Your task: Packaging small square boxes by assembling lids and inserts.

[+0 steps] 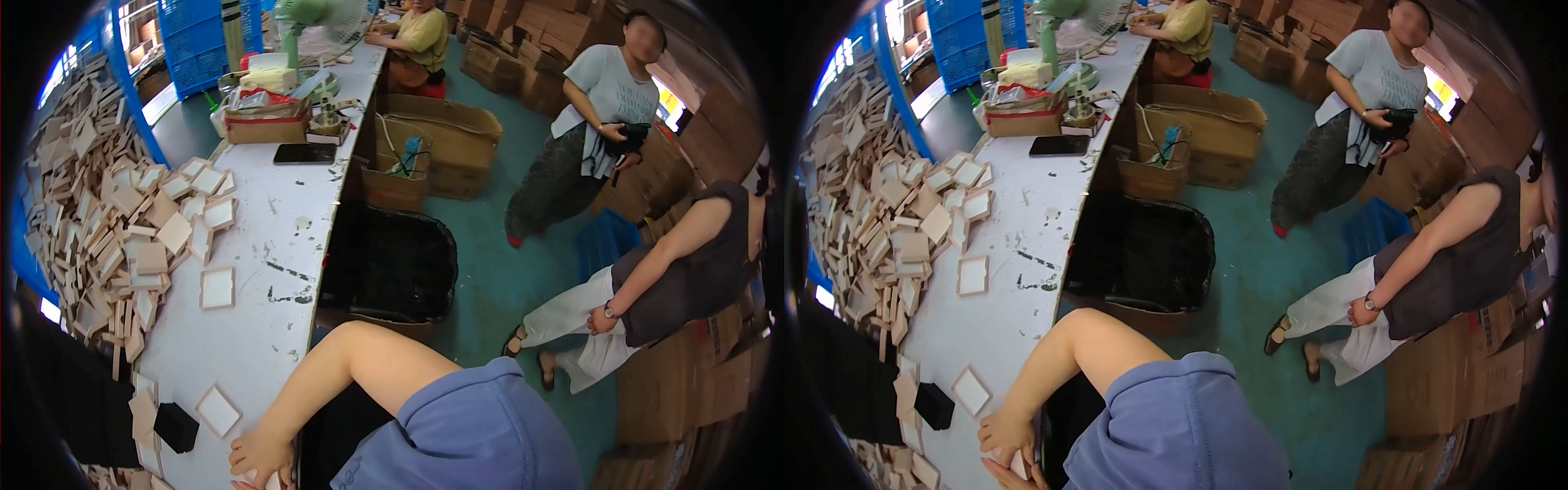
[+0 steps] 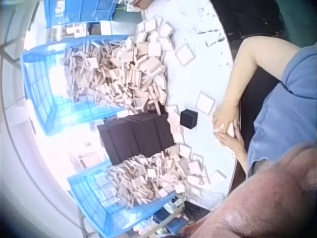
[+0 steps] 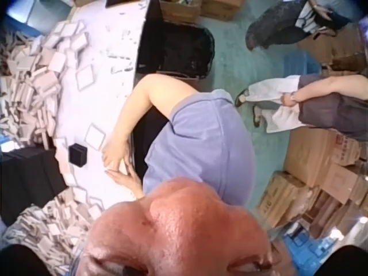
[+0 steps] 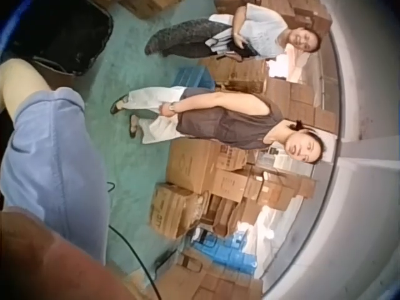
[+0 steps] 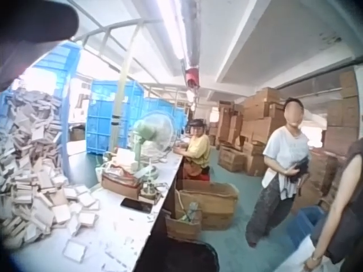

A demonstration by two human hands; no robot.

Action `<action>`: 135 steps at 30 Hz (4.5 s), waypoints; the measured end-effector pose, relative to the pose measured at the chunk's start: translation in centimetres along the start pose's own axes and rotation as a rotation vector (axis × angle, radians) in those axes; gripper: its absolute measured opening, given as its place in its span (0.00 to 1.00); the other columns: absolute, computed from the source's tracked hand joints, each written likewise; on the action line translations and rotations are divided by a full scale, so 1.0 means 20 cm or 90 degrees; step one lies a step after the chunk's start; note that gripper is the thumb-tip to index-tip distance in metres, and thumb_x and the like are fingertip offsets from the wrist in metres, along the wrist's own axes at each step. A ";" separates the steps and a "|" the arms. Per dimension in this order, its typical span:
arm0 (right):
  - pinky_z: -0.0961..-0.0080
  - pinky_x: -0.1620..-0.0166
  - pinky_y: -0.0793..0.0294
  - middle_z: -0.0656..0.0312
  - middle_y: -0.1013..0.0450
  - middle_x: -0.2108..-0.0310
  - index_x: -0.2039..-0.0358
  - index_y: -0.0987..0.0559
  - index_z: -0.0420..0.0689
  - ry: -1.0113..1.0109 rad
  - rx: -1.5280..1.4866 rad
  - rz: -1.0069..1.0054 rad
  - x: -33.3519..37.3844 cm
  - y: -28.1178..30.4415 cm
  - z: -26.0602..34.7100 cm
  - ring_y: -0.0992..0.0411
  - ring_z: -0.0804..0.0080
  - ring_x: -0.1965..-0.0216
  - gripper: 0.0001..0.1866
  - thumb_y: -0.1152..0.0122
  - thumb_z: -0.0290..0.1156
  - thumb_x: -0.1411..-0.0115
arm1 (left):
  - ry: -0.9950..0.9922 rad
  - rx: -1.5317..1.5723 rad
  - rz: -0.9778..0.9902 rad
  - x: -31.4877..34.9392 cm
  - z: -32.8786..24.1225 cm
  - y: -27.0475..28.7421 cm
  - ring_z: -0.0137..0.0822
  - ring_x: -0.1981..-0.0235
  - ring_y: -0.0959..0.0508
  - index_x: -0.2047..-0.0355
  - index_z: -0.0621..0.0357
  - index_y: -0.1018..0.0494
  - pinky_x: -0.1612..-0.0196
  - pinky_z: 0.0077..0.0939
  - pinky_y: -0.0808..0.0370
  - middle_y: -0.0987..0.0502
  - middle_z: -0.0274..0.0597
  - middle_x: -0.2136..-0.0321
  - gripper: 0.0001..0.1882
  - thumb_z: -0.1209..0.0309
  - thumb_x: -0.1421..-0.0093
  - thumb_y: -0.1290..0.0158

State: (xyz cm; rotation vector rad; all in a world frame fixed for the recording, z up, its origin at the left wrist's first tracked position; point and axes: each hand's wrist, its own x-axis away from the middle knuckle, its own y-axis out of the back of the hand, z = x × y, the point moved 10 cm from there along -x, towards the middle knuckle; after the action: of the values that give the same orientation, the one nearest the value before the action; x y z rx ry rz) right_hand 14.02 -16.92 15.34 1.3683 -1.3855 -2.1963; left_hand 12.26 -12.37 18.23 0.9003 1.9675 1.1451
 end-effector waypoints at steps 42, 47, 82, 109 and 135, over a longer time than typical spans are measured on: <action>0.64 0.64 0.30 0.53 0.28 0.68 0.68 0.25 0.38 -0.217 0.192 0.138 -0.32 0.36 -0.65 0.30 0.56 0.66 0.11 0.42 0.32 0.49 | 0.539 -0.168 -0.185 0.62 0.93 0.73 0.48 0.63 0.28 0.50 0.58 0.37 0.61 0.39 0.29 0.30 0.52 0.64 0.37 0.52 0.57 0.42; 0.66 0.72 0.30 0.55 0.27 0.73 0.71 0.25 0.38 -0.131 0.235 0.098 -0.33 0.33 -0.61 0.28 0.59 0.73 0.06 0.45 0.27 0.46 | 0.222 0.544 -0.474 0.26 0.50 0.52 0.37 0.52 0.38 0.50 0.53 0.40 0.52 0.30 0.35 0.44 0.45 0.54 0.35 0.65 0.58 0.37; 0.65 0.61 0.34 0.55 0.31 0.69 0.72 0.28 0.40 -0.577 0.391 0.036 0.71 1.04 -0.90 0.33 0.56 0.65 0.11 0.36 0.30 0.53 | 0.069 0.119 -0.114 -0.13 0.06 0.14 0.53 0.44 0.42 0.45 0.56 0.39 0.46 0.44 0.44 0.45 0.57 0.45 0.37 0.59 0.55 0.39; 0.66 0.54 0.34 0.47 0.37 0.52 0.51 0.29 0.41 -0.303 -0.225 0.116 -0.05 0.46 -0.18 0.36 0.53 0.55 0.27 0.38 0.34 0.53 | 0.046 0.225 -0.178 -0.11 0.09 0.13 0.63 0.44 0.42 0.41 0.57 0.51 0.46 0.46 0.40 0.51 0.68 0.43 0.49 0.62 0.60 0.35; 0.66 0.62 0.33 0.55 0.28 0.65 0.64 0.24 0.39 -0.277 0.077 0.091 -0.32 0.33 -0.69 0.32 0.57 0.63 0.18 0.35 0.34 0.55 | 0.402 -0.395 -0.020 0.04 1.28 0.73 0.51 0.49 0.36 0.51 0.62 0.37 0.48 0.39 0.36 0.34 0.52 0.52 0.37 0.56 0.57 0.38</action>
State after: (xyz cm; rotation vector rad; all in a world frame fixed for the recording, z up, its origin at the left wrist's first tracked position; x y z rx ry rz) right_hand 26.51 -25.00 22.64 0.8154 -1.7213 -2.4387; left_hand 36.02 4.65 21.46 0.1812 1.8576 2.0415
